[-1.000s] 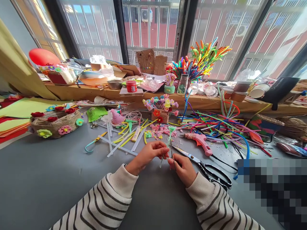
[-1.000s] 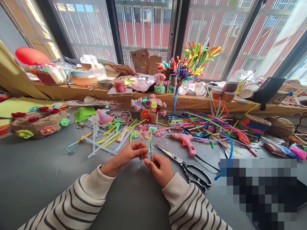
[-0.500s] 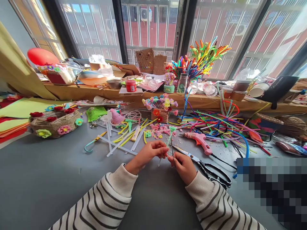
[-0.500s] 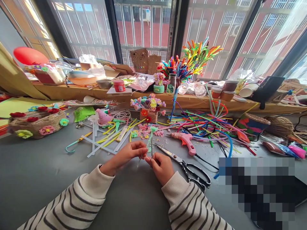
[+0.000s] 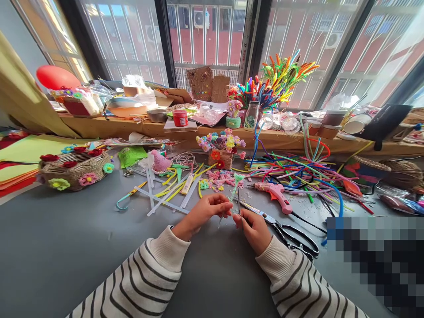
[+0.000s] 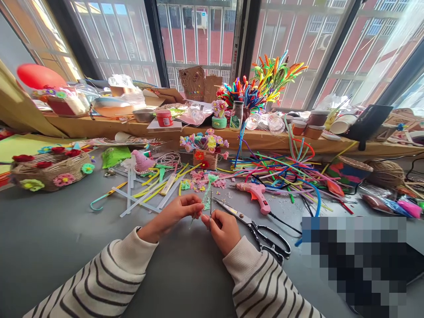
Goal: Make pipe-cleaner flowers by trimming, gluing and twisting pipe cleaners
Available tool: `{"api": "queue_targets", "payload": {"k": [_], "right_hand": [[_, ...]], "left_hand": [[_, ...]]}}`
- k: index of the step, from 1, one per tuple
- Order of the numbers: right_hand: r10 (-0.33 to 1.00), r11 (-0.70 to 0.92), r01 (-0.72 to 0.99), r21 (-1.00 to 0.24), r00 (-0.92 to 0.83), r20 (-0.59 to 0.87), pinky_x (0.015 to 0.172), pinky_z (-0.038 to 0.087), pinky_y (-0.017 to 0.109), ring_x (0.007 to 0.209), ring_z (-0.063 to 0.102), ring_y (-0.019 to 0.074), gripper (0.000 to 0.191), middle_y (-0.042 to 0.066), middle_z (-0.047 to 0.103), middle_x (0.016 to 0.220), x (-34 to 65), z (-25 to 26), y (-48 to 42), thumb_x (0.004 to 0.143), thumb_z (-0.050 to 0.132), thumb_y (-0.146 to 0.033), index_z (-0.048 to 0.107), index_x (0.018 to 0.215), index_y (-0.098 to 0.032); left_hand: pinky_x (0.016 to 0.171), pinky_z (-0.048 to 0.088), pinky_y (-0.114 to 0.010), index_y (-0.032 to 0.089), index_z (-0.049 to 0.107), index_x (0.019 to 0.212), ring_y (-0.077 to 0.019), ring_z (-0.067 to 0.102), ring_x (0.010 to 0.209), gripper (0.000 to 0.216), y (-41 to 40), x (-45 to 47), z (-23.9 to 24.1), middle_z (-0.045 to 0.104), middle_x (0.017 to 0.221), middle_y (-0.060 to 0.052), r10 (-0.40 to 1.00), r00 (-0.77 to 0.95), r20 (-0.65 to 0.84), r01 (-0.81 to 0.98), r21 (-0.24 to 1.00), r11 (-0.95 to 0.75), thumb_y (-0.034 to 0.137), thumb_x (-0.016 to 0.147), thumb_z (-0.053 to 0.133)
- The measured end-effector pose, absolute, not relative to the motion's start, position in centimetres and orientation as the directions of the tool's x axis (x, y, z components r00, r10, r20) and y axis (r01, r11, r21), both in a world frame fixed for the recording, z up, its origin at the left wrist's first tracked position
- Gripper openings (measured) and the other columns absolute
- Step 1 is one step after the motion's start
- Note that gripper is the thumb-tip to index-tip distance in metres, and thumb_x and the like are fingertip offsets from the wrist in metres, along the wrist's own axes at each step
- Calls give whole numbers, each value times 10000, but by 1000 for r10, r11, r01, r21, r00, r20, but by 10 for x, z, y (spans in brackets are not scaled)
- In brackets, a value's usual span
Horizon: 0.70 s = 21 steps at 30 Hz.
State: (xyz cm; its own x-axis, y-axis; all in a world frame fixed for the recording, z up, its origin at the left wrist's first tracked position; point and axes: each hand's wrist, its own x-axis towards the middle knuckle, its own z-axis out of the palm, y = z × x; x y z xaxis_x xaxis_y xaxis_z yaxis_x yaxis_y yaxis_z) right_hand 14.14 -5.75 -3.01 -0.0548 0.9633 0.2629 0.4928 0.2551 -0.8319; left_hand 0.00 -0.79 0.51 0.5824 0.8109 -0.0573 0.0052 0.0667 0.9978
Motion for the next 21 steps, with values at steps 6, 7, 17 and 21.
{"api": "queue_targets", "payload": {"k": [6, 7, 17, 21], "right_hand": [[961, 272, 489, -829, -99, 257, 441, 260, 204, 454, 327, 80, 413, -30, 362, 477, 140, -30, -58, 728, 314, -498, 382, 497, -163], [962, 268, 501, -823, -91, 257, 438, 256, 205, 444, 316, 77, 409, -33, 354, 463, 140, -31, -57, 725, 331, -491, 371, 483, -164], [962, 274, 461, -844, -121, 246, 451, 267, 207, 458, 332, 82, 442, -24, 375, 472, 140, -29, -58, 723, 298, -524, 387, 490, -159], [955, 297, 433, -851, -137, 263, 465, 278, 208, 485, 351, 90, 469, -17, 382, 496, 140, -28, -59, 718, 266, -553, 395, 499, -159]], "left_hand": [[538, 327, -200, 130, 505, 621, -59, 423, 523, 175, -9, 0, 5, 488, 545, 33, 765, 639, -79, 32, 997, 76, 291, 608, 572], [535, 325, -200, 130, 505, 621, -59, 420, 522, 176, -9, 0, 4, 485, 547, 33, 762, 642, -84, 36, 996, 80, 291, 607, 573], [547, 337, -204, 129, 496, 647, -59, 426, 519, 195, -8, 0, 5, 513, 545, 30, 787, 611, -91, 28, 995, 93, 309, 614, 564], [550, 344, -210, 129, 495, 665, -66, 445, 528, 212, -8, 0, 4, 530, 560, 20, 773, 628, -90, 24, 995, 97, 330, 629, 547]]}}
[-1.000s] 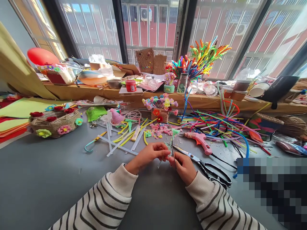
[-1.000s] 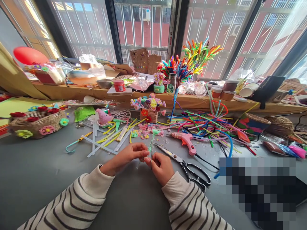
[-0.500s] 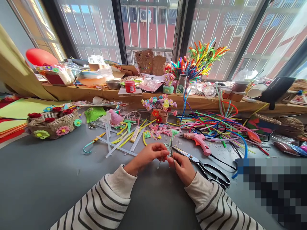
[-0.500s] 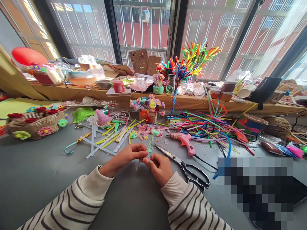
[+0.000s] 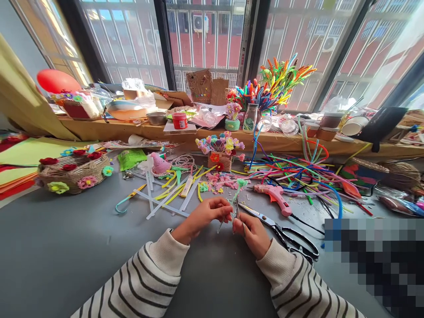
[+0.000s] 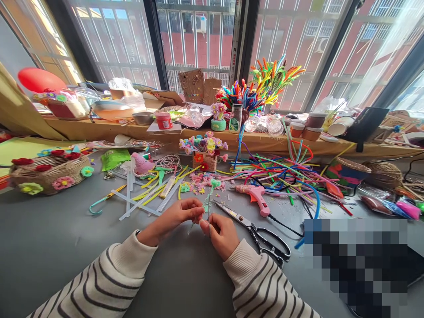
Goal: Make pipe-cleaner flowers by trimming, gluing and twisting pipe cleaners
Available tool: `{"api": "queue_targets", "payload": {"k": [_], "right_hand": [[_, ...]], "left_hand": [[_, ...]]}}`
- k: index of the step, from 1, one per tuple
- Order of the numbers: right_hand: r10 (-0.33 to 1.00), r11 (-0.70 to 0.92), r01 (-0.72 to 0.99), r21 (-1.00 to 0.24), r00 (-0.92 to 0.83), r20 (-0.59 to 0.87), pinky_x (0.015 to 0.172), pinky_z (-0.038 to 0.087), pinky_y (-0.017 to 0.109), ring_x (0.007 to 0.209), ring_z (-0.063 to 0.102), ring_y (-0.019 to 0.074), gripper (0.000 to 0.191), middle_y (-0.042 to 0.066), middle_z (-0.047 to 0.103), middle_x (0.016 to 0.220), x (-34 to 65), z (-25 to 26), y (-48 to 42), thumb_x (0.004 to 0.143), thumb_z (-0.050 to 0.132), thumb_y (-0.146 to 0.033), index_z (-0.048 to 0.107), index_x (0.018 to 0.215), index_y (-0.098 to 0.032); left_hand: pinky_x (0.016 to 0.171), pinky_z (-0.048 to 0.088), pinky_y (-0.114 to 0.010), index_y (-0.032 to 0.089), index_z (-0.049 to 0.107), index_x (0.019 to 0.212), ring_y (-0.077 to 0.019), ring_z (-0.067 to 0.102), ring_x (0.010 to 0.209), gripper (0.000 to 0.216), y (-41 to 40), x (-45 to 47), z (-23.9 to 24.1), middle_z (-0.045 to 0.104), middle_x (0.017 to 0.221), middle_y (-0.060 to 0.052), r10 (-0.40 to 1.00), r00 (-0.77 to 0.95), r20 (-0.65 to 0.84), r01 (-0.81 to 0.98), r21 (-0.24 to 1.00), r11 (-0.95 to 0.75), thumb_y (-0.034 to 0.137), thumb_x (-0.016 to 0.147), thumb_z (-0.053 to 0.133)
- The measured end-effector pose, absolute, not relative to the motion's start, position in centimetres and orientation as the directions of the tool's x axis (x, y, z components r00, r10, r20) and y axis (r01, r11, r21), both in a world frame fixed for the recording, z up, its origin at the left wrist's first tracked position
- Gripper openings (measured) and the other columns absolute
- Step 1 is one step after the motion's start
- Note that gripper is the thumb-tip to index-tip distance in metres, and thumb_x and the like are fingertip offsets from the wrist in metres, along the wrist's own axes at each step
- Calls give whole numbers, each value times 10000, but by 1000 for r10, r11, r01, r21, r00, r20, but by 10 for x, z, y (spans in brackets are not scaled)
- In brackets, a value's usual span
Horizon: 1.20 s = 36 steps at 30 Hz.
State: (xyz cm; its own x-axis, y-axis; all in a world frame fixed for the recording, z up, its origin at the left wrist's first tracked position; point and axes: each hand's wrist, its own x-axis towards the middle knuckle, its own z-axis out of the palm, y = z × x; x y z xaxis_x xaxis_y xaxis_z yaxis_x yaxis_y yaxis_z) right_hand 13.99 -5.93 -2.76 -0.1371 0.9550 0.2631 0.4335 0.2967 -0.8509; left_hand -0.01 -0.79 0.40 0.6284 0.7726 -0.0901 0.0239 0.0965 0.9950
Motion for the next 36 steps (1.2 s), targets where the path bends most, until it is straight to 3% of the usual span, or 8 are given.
{"api": "queue_targets", "payload": {"k": [9, 17, 22, 25, 29, 31, 33, 36], "right_hand": [[956, 267, 500, -824, -33, 290, 427, 246, 203, 417, 292, 75, 393, -39, 346, 421, 140, -32, -56, 703, 393, -475, 332, 456, -176], [961, 258, 509, -821, -48, 272, 424, 266, 194, 414, 329, 74, 377, -29, 407, 434, 141, -34, -55, 738, 371, -438, 385, 475, -168], [915, 394, 529, -752, -151, 373, 462, 302, 204, 453, 390, 88, 387, -15, 433, 462, 135, -33, -60, 772, 333, -409, 427, 488, -164], [855, 517, 455, -725, -238, 460, 494, 348, 213, 513, 433, 102, 404, 8, 463, 531, 121, -29, -69, 795, 280, -412, 452, 527, -163], [733, 668, 447, -596, -255, 630, 692, 397, 279, 818, 466, 156, 347, 76, 513, 872, 88, -21, -86, 777, 343, -400, 517, 586, -168], [645, 746, 473, -469, -336, 687, 837, 331, 333, 1000, 392, 185, 277, 62, 444, 1094, 70, -22, -92, 750, 412, -362, 517, 579, -170], [572, 792, 515, -327, -442, 691, 936, 187, 413, 1111, 286, 218, 204, 32, 342, 1227, 55, -27, -95, 718, 450, -328, 519, 609, -169], [464, 844, 512, -163, -544, 699, 967, 48, 453, 1156, 221, 204, 241, -8, 406, 1195, 40, -41, -95, 724, 402, -378, 514, 641, -181]], "left_hand": [[534, 335, -198, 129, 486, 656, -54, 442, 507, 191, -7, 0, 1, 515, 549, 33, 752, 653, -93, 6, 993, 117, 310, 641, 545], [548, 351, -194, 134, 478, 678, -49, 438, 510, 193, -4, 0, -3, 523, 569, 21, 814, 577, -67, -30, 994, 103, 319, 654, 528], [555, 368, -211, 148, 475, 694, -75, 461, 534, 215, 3, -2, -7, 517, 588, 16, 894, 443, 65, 158, 976, -149, 360, 704, 439], [559, 357, -223, 164, 484, 696, -101, 482, 566, 190, 7, -2, -10, 534, 602, 7, 897, 360, 256, 503, 757, -418, 325, 735, 392], [568, 347, -241, 165, 494, 749, -136, 506, 645, 162, 11, 1, -12, 566, 692, -30, 812, 441, 383, 798, 246, -550, 230, 764, 347], [558, 343, -258, 150, 491, 752, -156, 511, 646, 162, 11, 4, -10, 563, 688, -53, 774, 503, 385, 840, -5, -543, 158, 763, 330], [546, 336, -273, 138, 483, 729, -173, 510, 641, 180, 11, 7, -7, 555, 677, -66, 723, 575, 384, 816, -212, -537, 70, 739, 316], [535, 328, -281, 136, 465, 713, -188, 506, 640, 189, 9, 12, -6, 546, 671, -70, 629, 665, 403, 746, -367, -555, 20, 711, 315]]}}
